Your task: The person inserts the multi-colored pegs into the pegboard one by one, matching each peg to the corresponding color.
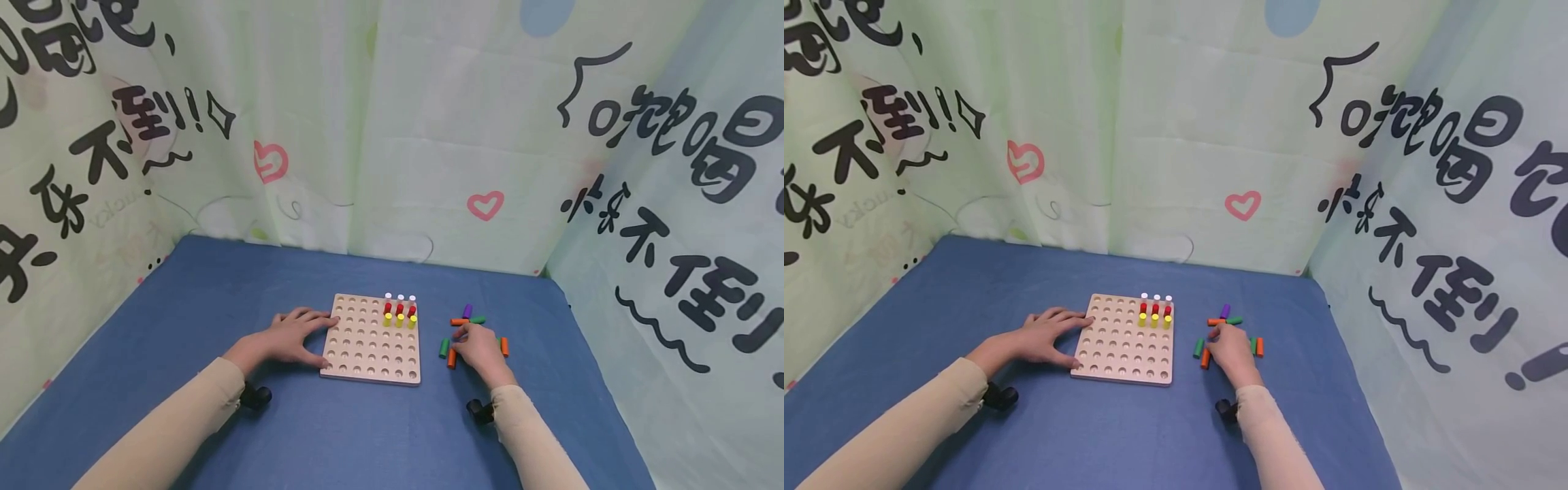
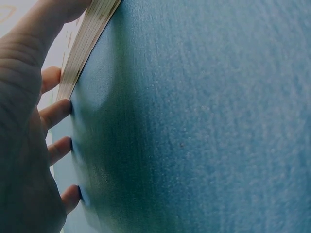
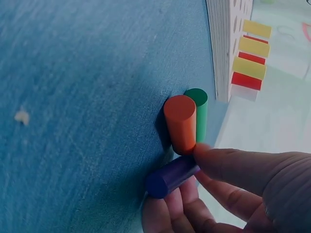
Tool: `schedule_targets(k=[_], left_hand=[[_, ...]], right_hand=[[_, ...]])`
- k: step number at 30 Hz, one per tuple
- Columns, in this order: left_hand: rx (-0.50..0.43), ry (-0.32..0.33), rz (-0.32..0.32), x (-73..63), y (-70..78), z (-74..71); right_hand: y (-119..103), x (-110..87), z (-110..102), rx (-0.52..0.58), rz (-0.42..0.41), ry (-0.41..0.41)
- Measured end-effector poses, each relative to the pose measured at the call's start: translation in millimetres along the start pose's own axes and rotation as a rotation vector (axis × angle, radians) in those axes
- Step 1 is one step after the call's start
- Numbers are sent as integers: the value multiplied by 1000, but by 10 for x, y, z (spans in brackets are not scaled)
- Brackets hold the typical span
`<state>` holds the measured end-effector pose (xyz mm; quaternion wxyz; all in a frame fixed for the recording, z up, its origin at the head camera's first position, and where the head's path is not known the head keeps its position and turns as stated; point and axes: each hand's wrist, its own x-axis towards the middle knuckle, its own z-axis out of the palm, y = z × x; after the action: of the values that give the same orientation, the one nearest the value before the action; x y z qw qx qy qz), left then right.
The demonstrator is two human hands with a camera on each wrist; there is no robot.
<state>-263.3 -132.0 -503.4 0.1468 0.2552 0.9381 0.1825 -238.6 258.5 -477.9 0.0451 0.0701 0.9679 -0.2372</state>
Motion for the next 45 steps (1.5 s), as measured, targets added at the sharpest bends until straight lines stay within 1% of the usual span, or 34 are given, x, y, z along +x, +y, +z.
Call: schedule_targets(k=[10,18,21,30,35,45], left_hand=[[-5,-5,-4,-14,24,-19],[-6,-7,-6,-17,31,-19],[-6,-7,-7,-14,31,-17],[-2,-2,-6,-15,33,-13],[4,-7,-4,-12,23,-5],[-5,-6,0,-4,-4,6]], right_hand=[[1,0,5,49,10,38],[-20,19,-6,78,-44,146],[-56,24,-13,88,-58,172],[-235,-9,-13,158,-51,201],[-332,-20,29,182,-57,214],[-487,-6,140,193,-61,220]])
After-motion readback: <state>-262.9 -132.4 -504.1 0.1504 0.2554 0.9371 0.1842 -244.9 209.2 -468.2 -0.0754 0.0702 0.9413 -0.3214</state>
